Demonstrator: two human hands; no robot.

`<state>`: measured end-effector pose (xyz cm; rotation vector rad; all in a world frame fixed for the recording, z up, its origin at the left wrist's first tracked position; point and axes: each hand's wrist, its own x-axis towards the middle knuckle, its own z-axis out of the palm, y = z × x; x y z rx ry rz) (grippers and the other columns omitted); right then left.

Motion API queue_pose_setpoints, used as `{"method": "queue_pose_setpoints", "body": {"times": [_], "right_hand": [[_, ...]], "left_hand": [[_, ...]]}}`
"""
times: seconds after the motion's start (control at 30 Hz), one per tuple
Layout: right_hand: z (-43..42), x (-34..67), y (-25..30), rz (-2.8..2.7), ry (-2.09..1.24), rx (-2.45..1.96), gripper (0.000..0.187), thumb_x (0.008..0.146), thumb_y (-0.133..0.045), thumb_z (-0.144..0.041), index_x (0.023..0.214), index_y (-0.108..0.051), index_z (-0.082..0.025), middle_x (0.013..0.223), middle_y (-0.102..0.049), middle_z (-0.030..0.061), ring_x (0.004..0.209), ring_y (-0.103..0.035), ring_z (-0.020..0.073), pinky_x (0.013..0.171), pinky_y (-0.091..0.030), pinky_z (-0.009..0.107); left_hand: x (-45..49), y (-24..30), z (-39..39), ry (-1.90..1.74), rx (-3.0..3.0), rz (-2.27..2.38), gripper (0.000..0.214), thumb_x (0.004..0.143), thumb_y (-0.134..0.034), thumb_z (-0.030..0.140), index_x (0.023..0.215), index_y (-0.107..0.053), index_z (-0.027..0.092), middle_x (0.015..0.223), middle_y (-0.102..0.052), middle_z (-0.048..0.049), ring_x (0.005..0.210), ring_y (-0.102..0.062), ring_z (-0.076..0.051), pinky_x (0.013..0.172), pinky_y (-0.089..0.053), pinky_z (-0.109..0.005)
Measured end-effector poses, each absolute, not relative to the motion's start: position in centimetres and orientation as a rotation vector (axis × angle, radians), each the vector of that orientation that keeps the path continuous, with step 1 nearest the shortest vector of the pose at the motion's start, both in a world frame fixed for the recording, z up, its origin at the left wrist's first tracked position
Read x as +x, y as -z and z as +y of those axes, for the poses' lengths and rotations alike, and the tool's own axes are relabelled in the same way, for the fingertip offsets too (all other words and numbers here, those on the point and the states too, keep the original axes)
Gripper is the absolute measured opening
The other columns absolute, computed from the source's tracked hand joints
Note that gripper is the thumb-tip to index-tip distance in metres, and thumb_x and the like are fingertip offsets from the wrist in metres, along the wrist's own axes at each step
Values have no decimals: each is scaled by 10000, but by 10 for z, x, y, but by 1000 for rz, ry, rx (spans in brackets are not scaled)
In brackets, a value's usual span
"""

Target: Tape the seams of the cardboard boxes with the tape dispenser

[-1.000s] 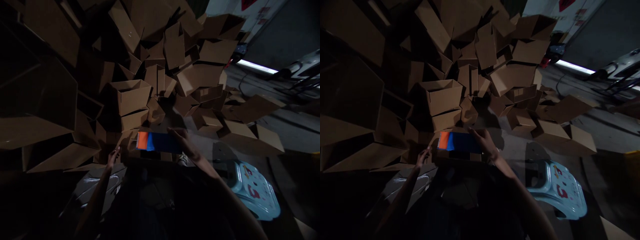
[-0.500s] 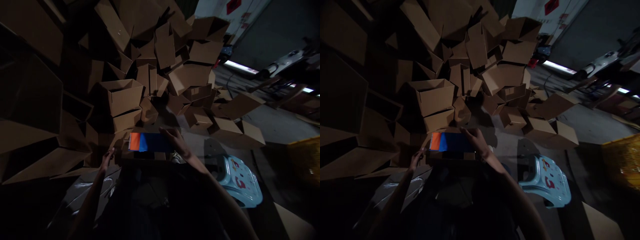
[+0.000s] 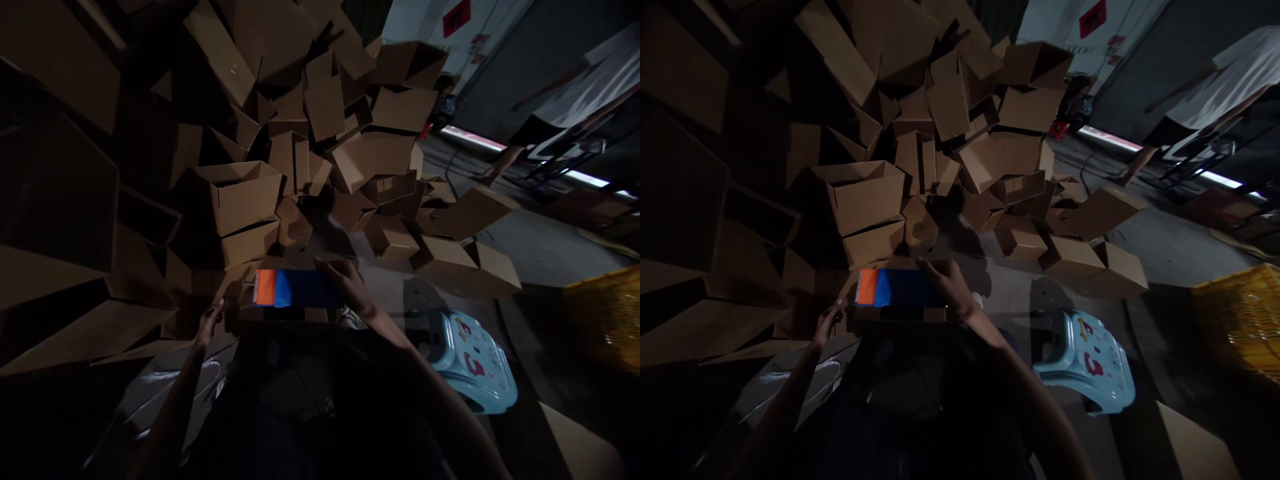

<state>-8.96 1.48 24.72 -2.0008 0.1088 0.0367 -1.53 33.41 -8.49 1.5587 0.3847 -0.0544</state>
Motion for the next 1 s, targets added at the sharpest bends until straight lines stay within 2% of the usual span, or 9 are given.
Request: {"method": "queue_pose_setpoints", "body": {"times": [0.17,0.37,0.8,1.0], "right_hand": [[15,-89,-246,99,-27,-1967,645,771,-539,-774,581,-246,-231,583,-202,-57,529,-192,66,497,-143,263],[15,-90,-245,107,-19,-1995,644,781,-532,-767,576,-247,-227,579,-207,-55,531,-199,65,501,-144,261],[13,-86,-242,92,-32,-2025,661,770,-499,-801,573,-234,-228,598,-208,-32,573,-216,90,517,-165,286],[14,-88,-242,122,-29,-2019,653,761,-525,-794,586,-256,-226,599,-216,-38,566,-212,83,496,-162,269]], "left_hand": [[-18,81,332,39,1532,390,697,406,-768,829,514,-520,186,549,-429,40,571,-406,-110,568,-343,-246],[-20,81,333,44,1525,403,714,387,-772,841,554,-568,178,578,-471,26,604,-427,-123,583,-352,-252],[-21,88,335,37,1534,374,699,428,-763,835,518,-509,190,557,-433,31,575,-404,-117,562,-342,-246],[-22,93,338,48,1544,371,663,466,-766,811,618,-633,180,616,-513,14,627,-455,-135,606,-373,-254]]}}
